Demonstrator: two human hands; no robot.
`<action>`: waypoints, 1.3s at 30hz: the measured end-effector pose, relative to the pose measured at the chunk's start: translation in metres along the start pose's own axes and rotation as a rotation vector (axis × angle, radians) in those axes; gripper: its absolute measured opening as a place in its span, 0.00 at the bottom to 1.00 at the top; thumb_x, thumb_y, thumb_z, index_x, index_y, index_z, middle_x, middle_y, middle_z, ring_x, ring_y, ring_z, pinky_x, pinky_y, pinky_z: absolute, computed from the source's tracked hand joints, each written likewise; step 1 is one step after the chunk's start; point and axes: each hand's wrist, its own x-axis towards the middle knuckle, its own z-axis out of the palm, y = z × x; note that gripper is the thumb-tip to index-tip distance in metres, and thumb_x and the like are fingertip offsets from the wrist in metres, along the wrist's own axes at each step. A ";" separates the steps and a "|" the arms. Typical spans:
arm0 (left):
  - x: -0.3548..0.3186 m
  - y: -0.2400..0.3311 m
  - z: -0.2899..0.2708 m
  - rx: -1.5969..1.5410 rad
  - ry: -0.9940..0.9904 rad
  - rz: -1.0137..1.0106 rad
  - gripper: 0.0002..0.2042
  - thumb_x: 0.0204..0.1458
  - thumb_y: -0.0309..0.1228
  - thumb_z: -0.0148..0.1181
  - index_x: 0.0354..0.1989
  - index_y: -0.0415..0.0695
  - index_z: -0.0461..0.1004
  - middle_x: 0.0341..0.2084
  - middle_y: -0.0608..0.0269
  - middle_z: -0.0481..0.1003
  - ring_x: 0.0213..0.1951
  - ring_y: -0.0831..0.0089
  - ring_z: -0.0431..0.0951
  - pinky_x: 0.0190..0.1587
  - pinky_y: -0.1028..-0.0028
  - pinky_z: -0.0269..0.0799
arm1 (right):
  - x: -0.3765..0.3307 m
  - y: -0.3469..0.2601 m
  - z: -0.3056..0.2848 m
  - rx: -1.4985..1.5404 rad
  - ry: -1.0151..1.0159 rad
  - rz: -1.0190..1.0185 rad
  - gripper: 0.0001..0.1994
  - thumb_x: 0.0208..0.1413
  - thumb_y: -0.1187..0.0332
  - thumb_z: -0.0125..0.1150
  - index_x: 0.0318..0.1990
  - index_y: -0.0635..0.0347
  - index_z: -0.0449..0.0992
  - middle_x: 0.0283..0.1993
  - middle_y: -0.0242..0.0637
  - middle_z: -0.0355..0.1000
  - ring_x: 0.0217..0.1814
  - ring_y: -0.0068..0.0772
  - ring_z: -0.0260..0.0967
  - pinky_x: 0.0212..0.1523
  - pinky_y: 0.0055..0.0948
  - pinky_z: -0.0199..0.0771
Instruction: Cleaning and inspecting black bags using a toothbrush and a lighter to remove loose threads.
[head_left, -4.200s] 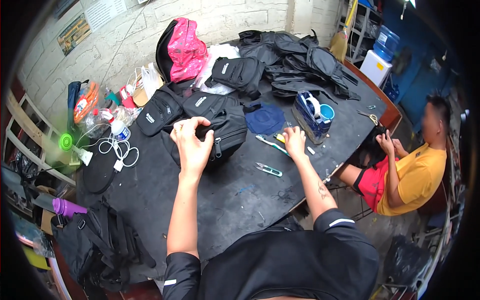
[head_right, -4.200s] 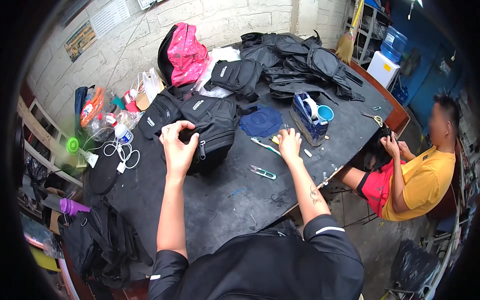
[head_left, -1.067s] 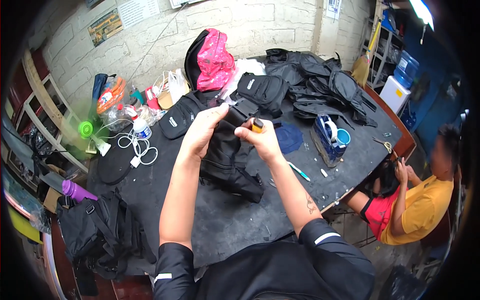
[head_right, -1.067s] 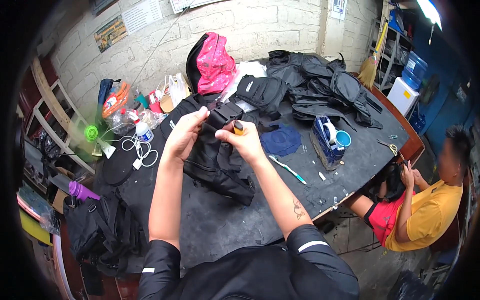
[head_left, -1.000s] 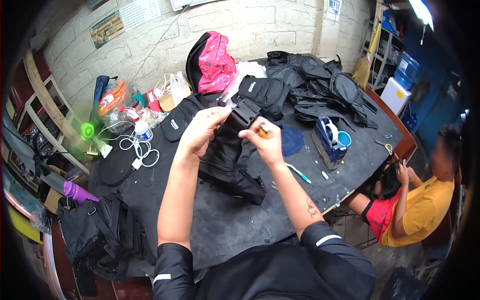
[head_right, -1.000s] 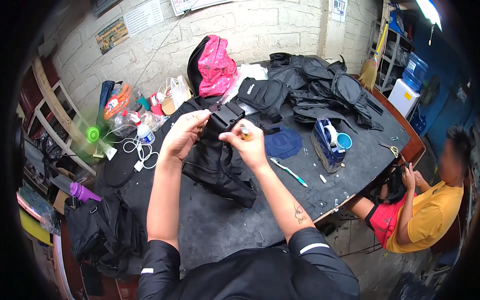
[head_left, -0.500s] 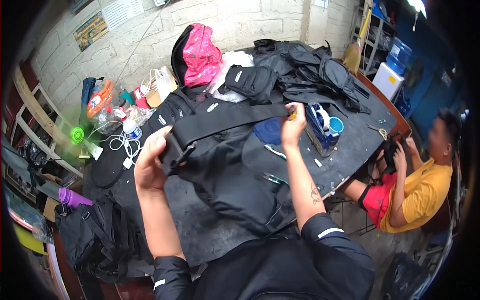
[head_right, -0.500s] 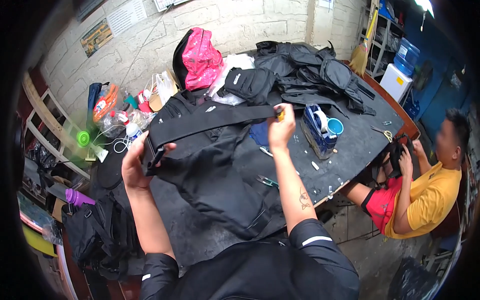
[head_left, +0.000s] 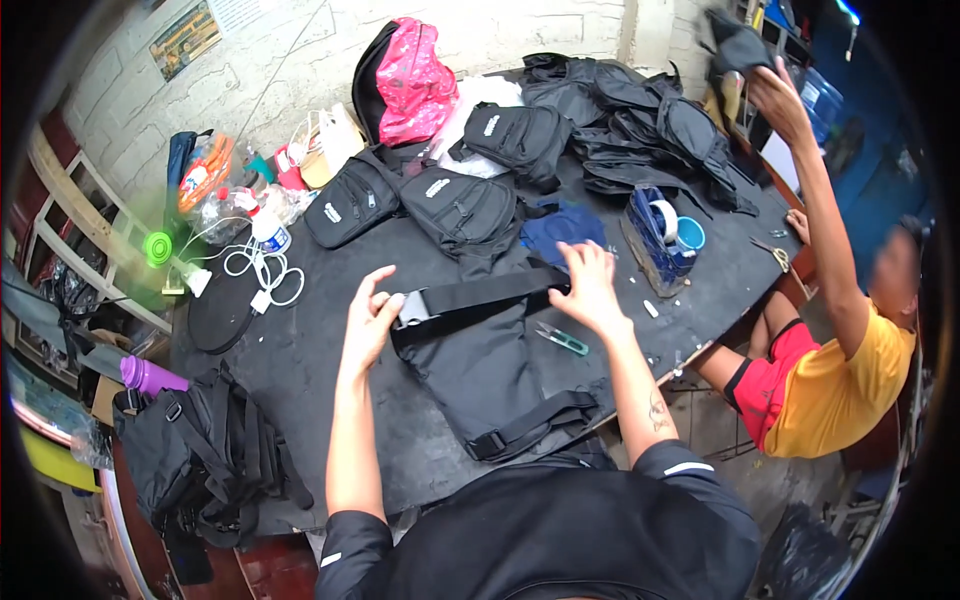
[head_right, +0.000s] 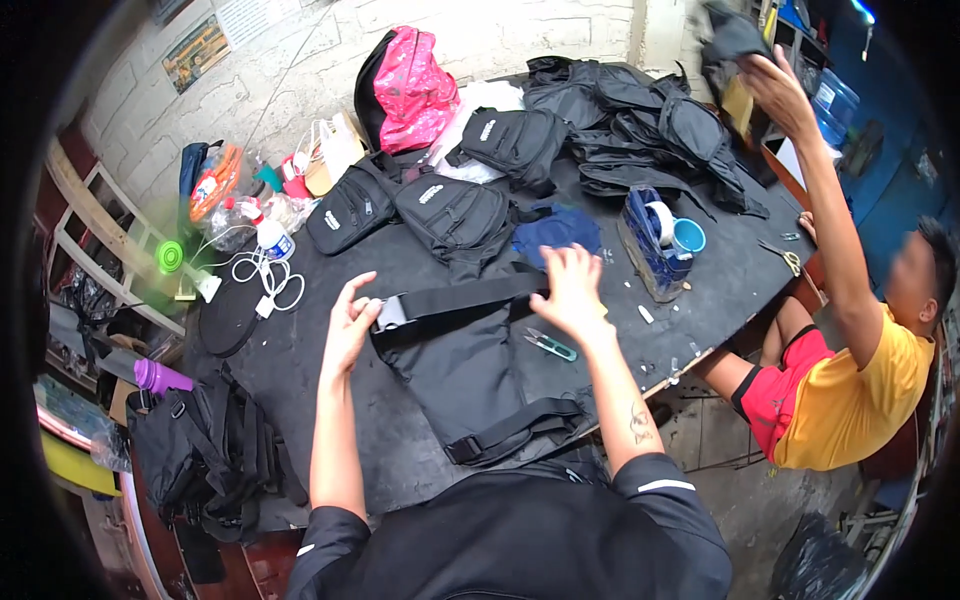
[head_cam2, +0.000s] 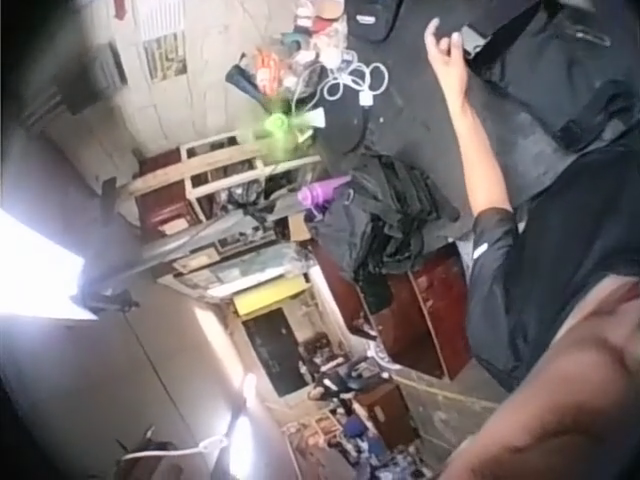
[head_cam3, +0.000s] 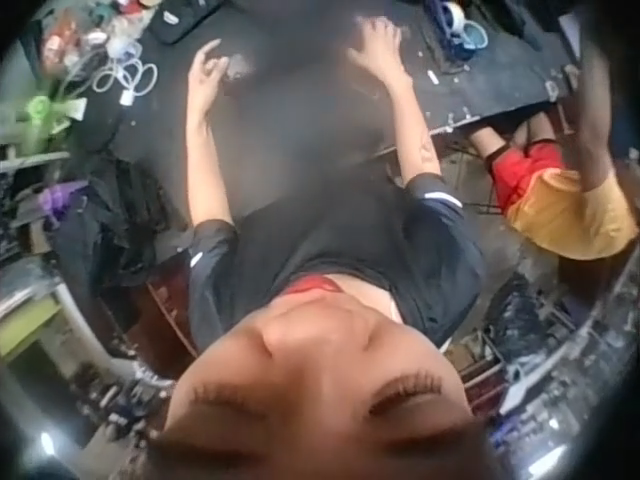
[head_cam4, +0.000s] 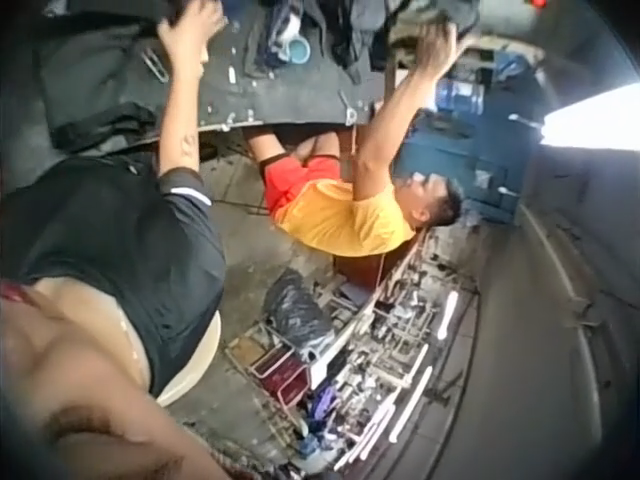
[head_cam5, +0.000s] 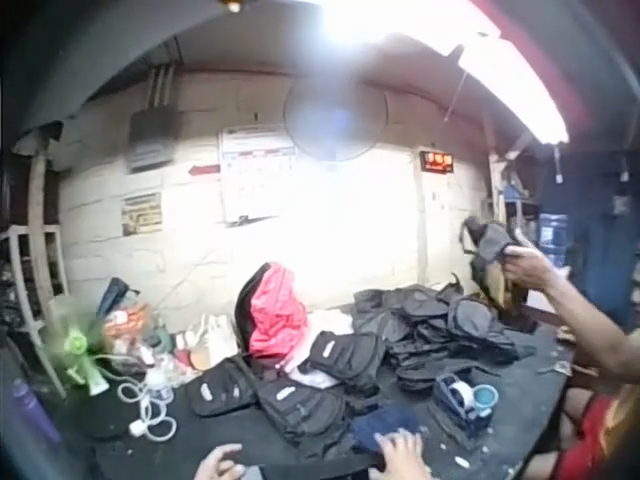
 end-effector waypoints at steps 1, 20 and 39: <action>0.002 0.002 0.006 -0.015 -0.019 0.013 0.22 0.52 0.25 0.55 0.56 0.43 0.61 0.21 0.75 0.68 0.27 0.88 0.65 0.34 0.85 0.59 | 0.006 -0.024 -0.007 0.212 0.119 -0.148 0.31 0.34 0.70 0.62 0.53 0.60 0.65 0.51 0.45 0.61 0.60 0.51 0.53 0.61 0.46 0.50; 0.003 0.009 0.049 -0.214 0.443 0.156 0.08 0.56 0.33 0.54 0.32 0.44 0.65 0.12 0.77 0.64 0.14 0.91 0.58 0.16 0.87 0.49 | 0.027 -0.150 0.009 0.658 0.069 -0.556 0.21 0.30 0.72 0.62 0.38 0.64 0.67 0.37 0.42 0.63 0.38 0.43 0.65 0.37 0.36 0.69; -0.017 -0.107 -0.040 -0.411 0.690 -0.123 0.15 0.57 0.45 0.50 0.35 0.45 0.74 0.25 0.71 0.70 0.27 0.82 0.66 0.32 0.82 0.62 | 0.136 0.000 -0.080 1.297 0.081 0.121 0.07 0.55 0.64 0.48 0.32 0.58 0.63 0.28 0.26 0.61 0.32 0.23 0.64 0.37 0.29 0.67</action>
